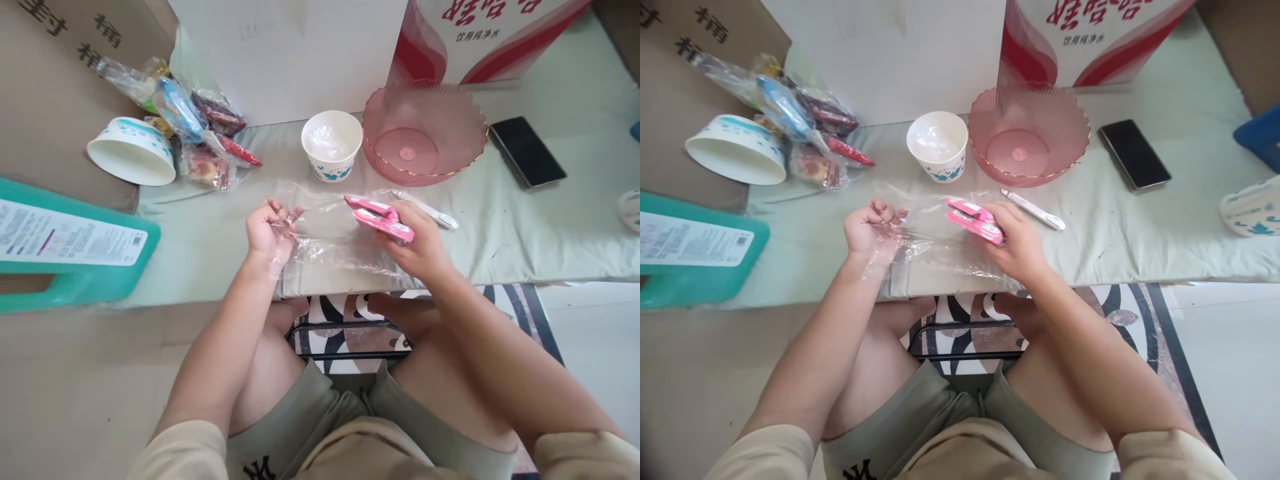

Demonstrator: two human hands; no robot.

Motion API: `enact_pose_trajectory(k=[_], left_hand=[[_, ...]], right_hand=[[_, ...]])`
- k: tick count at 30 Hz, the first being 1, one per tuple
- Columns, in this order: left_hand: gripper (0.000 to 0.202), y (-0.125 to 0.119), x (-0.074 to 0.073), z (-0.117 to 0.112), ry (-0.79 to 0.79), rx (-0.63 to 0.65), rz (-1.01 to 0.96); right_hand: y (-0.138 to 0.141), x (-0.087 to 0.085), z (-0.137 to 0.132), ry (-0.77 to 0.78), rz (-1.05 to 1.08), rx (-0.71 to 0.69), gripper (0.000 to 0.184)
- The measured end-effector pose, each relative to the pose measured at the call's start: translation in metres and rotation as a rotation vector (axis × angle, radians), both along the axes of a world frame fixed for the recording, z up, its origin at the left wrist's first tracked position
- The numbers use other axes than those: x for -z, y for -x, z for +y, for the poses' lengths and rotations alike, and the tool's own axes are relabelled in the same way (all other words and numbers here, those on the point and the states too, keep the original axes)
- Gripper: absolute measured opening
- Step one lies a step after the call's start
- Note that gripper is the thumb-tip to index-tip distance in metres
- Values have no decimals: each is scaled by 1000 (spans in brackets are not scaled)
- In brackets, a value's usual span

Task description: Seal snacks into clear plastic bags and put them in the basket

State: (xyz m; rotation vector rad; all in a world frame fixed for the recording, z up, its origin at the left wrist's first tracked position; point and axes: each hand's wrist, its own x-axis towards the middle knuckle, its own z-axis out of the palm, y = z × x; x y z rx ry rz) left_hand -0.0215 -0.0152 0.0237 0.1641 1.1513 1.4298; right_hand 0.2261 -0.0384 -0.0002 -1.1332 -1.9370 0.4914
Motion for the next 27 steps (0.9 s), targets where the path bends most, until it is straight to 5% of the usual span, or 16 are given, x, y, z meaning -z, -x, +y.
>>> enact_pose_trajectory(k=[3,6,9,11,14,17,20,23,25,27], left_hand=[[25,10,1,8,62,14,112],[24,19,5,9,80,93,158],[23,26,10,7,59,165,203],[21,29,12,4,36,182,245],[18,29,13,-2,-12,196,312],[17,27,11,-7,-29,247,364],[13,25,9,-11,-29,302,446],[10,28,10,-14,-42,336,562],[11,32,13,-14,-69,386,658],[18,38,18,-14,-110,451,768]], right_hand=[[-9,-7,-10,12,31,46,20],[-20,-17,-23,185,240,77,21],[-30,-41,-17,130,368,303,27],[-33,-65,6,2,142,485,24],[-29,-94,63,-57,-360,583,31],[-18,-100,121,155,-674,561,27],[-10,-99,140,320,-726,509,37],[-5,-100,97,187,-573,475,37],[-4,-93,43,-45,-383,399,24],[-2,-76,-11,-119,-269,245,19]])
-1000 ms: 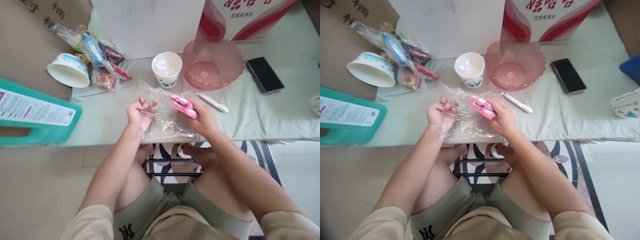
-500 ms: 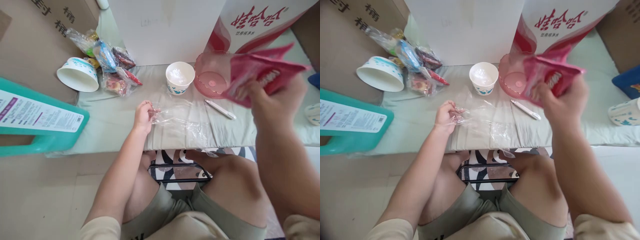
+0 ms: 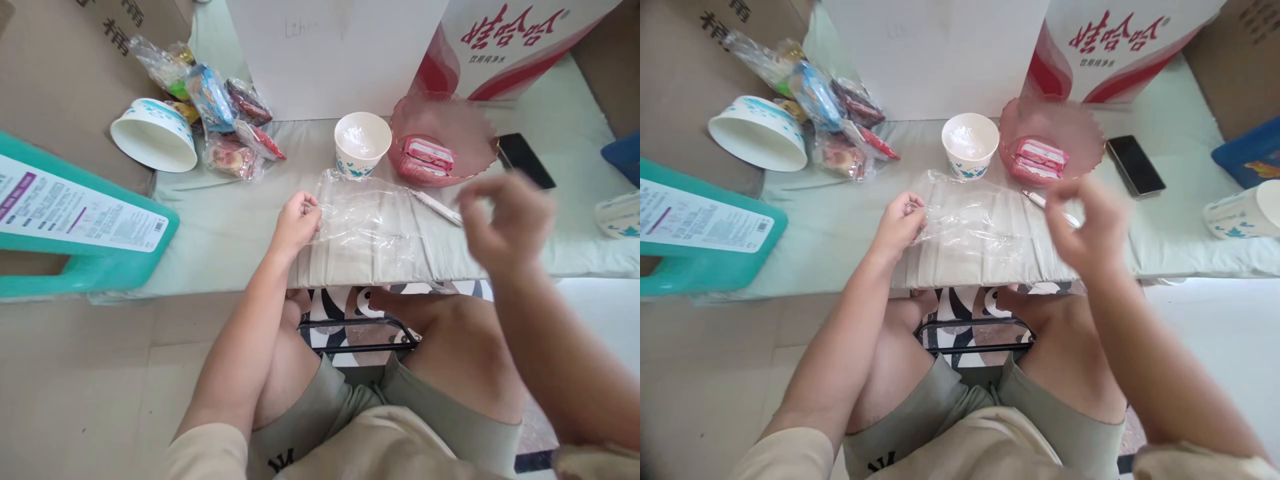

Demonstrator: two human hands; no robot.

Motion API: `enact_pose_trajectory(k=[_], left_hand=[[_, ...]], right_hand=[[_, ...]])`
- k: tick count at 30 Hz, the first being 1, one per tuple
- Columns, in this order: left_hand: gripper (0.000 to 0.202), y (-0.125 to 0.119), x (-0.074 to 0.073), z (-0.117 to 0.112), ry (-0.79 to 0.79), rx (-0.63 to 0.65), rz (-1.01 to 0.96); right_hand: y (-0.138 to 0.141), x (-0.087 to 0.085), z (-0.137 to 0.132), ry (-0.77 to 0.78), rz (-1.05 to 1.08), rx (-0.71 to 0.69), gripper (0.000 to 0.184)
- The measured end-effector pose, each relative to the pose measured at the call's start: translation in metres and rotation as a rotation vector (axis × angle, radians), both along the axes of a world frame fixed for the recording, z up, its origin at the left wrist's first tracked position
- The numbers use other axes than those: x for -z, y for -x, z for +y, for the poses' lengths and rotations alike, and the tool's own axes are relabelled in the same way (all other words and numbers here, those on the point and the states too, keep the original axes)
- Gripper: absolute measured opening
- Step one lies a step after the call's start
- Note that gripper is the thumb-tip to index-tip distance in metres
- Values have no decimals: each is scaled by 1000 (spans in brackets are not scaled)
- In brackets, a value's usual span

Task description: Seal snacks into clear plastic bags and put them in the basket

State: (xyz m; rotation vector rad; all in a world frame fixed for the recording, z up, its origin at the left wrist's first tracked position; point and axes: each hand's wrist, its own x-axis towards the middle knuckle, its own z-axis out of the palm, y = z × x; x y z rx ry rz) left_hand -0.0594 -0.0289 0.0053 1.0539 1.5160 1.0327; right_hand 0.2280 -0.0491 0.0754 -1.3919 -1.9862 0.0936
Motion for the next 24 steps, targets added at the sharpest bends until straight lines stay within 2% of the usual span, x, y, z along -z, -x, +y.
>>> enact_pose_trajectory(k=[1,2,4,6,8,10,11,12,13,15,16,17,18,20,22,24], left_hand=[[22,3,3,1,-17,37,47],[27,5,6,1,-28,66,91],[35,11,10,3,-35,95,184],[40,18,10,2,-66,72,292],[37,25,4,-2,-160,-32,399],[22,33,-9,-11,-322,-115,456],[12,36,-16,-17,-412,-85,458],[10,38,-22,-22,-474,42,445],[15,39,-27,-27,-481,228,436],[33,37,-30,-34,-370,565,473],[44,35,-29,-35,-301,659,518],[49,32,-26,-35,-247,697,570],[47,29,-22,-33,-220,687,614],[28,25,-14,-29,-221,604,642],[16,24,-10,-24,-244,506,594],[14,23,-10,-22,-244,421,530]], right_hand=[[1,13,-21,11,47,-142,13],[3,27,-37,69,61,-224,15],[5,54,-54,160,86,-301,46],[3,75,-56,240,90,-360,76],[-1,85,-54,287,70,-423,89],[-8,87,-54,310,14,-450,85],[-11,86,-55,318,-19,-458,81],[-14,84,-57,330,-48,-467,77],[-17,83,-59,342,-67,-482,75],[-23,80,-65,367,-76,-523,83],[-27,80,-67,381,-82,-540,89],[-30,80,-69,398,-100,-545,91],[-33,82,-71,415,-132,-533,90],[-39,87,-73,437,-214,-440,83],[-40,91,-72,425,-257,-307,75],[-36,92,-68,373,-231,-250,58]])
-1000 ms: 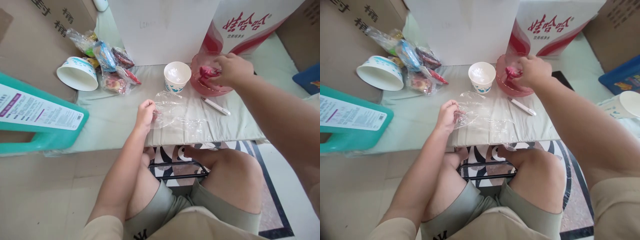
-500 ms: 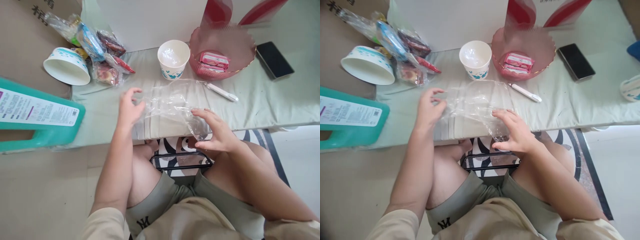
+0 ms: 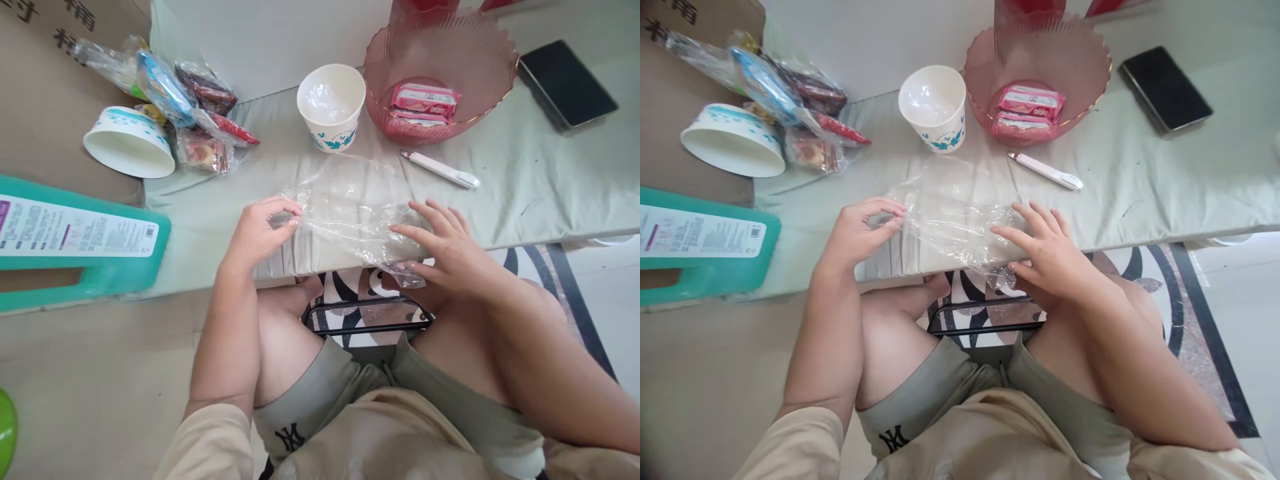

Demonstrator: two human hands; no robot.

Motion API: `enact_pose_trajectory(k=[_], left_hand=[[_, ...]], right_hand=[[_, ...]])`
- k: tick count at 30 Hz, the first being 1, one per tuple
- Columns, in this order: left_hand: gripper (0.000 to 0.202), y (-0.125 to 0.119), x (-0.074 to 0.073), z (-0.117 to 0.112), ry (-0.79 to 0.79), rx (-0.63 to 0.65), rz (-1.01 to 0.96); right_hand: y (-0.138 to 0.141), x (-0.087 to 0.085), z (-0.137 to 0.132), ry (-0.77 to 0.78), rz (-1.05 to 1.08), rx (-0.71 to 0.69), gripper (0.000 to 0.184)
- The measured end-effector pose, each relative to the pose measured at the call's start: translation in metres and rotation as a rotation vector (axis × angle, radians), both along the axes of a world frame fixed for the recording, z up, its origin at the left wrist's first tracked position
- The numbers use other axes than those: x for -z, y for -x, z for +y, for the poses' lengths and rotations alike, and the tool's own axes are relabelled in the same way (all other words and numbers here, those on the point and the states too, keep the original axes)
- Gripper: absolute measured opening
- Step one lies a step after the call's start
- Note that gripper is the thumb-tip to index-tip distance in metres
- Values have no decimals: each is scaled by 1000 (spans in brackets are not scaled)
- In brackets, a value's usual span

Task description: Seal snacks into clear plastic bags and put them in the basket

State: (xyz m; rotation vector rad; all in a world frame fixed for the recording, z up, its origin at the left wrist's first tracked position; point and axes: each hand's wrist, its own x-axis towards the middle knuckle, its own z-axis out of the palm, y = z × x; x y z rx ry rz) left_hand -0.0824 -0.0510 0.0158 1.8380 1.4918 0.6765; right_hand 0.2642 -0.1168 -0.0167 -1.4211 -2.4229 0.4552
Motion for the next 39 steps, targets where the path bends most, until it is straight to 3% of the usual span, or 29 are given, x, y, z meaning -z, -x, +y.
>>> enact_pose_trajectory(k=[3,5,10,12,14,17,19,22,25,30,34,36,39], left_hand=[[14,1,-3,0,29,-48,-84],[14,3,-5,-1,38,-30,-137],[34,10,-4,-1,210,173,-65],[19,11,-2,-1,211,182,-73],[10,9,-1,0,147,94,-166],[15,2,-1,4,27,-184,-443],[21,-4,-1,7,9,-334,-646],[29,-15,2,13,77,-408,-773],[35,-22,9,18,93,-370,-656],[36,-23,18,24,-21,-308,-495],[35,-17,22,26,33,-146,-406],[35,-16,24,27,2,-90,-398],[40,-20,27,28,-84,-152,-492]], right_hand=[[14,-6,8,-30,194,-81,17],[22,-12,13,25,391,-56,16],[25,-9,25,239,759,380,20],[24,-3,31,228,836,452,25],[23,2,36,201,896,485,34],[25,5,38,186,974,541,42],[26,3,38,208,1001,602,37],[25,-2,34,299,995,689,14],[23,-7,30,365,984,677,13],[27,-15,27,300,863,702,30],[27,-21,29,256,836,788,29],[26,-24,29,271,808,829,27],[26,-28,29,335,737,880,21]])
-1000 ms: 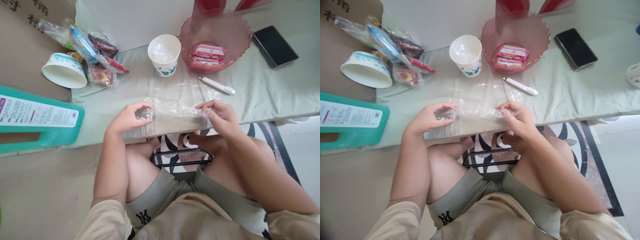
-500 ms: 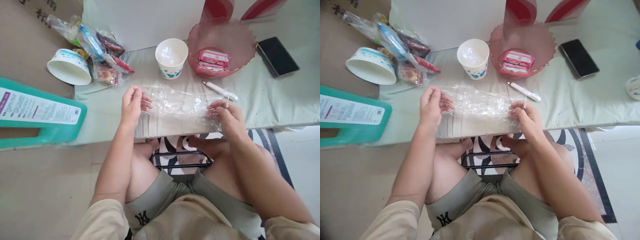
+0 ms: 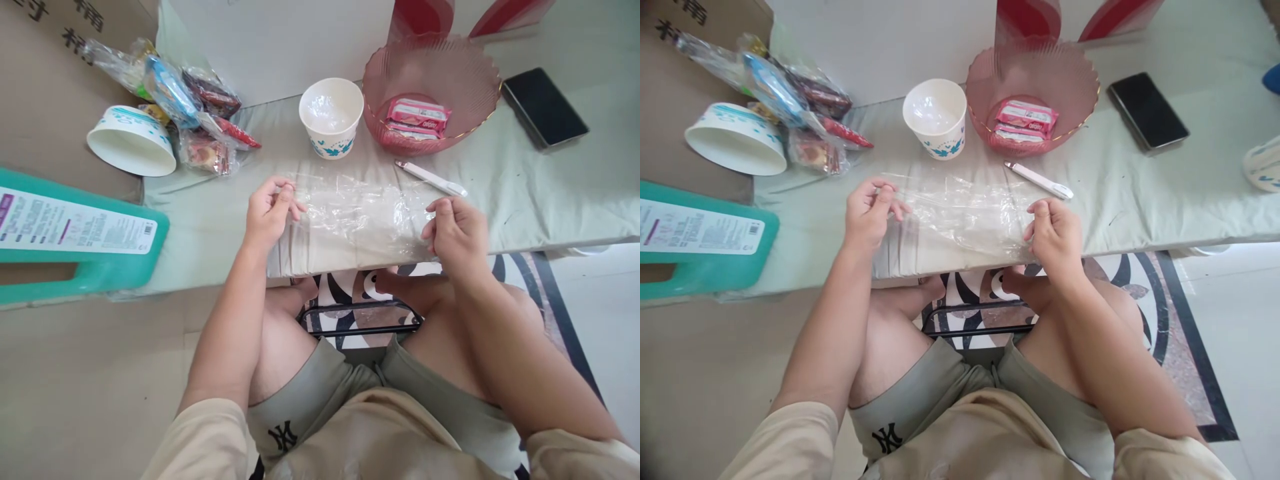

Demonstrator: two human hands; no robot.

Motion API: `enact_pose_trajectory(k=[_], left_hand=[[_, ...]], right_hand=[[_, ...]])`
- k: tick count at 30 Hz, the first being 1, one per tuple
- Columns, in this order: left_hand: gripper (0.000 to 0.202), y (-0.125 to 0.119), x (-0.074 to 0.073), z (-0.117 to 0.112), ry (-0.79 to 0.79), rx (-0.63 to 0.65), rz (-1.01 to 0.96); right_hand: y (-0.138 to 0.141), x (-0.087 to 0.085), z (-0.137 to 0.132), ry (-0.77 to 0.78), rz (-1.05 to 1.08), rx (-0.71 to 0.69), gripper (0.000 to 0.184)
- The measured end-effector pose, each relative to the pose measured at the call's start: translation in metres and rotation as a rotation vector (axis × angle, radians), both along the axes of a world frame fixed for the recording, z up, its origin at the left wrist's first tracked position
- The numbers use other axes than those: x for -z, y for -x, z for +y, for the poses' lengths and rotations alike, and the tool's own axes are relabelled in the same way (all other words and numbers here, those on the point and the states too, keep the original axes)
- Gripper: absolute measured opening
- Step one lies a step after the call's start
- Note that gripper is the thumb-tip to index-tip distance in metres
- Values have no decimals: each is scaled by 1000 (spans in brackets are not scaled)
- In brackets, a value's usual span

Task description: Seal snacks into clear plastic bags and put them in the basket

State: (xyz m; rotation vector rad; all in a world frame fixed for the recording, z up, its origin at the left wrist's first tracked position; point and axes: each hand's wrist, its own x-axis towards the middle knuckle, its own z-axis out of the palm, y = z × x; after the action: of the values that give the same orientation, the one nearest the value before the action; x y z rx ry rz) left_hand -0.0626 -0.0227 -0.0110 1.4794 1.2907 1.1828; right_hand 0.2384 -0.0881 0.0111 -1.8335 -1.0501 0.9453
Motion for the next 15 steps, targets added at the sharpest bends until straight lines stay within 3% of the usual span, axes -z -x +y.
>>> enact_pose_trajectory(k=[3,8,15], left_hand=[[35,-5,1,3,63,-84,-8],[13,-6,0,6,187,-132,150],[34,0,-4,0,206,-131,490]], right_hand=[[0,-1,-1,74,-57,-34,17],[-3,4,0,90,-231,-83,19],[-8,10,2,111,-523,-159,38]])
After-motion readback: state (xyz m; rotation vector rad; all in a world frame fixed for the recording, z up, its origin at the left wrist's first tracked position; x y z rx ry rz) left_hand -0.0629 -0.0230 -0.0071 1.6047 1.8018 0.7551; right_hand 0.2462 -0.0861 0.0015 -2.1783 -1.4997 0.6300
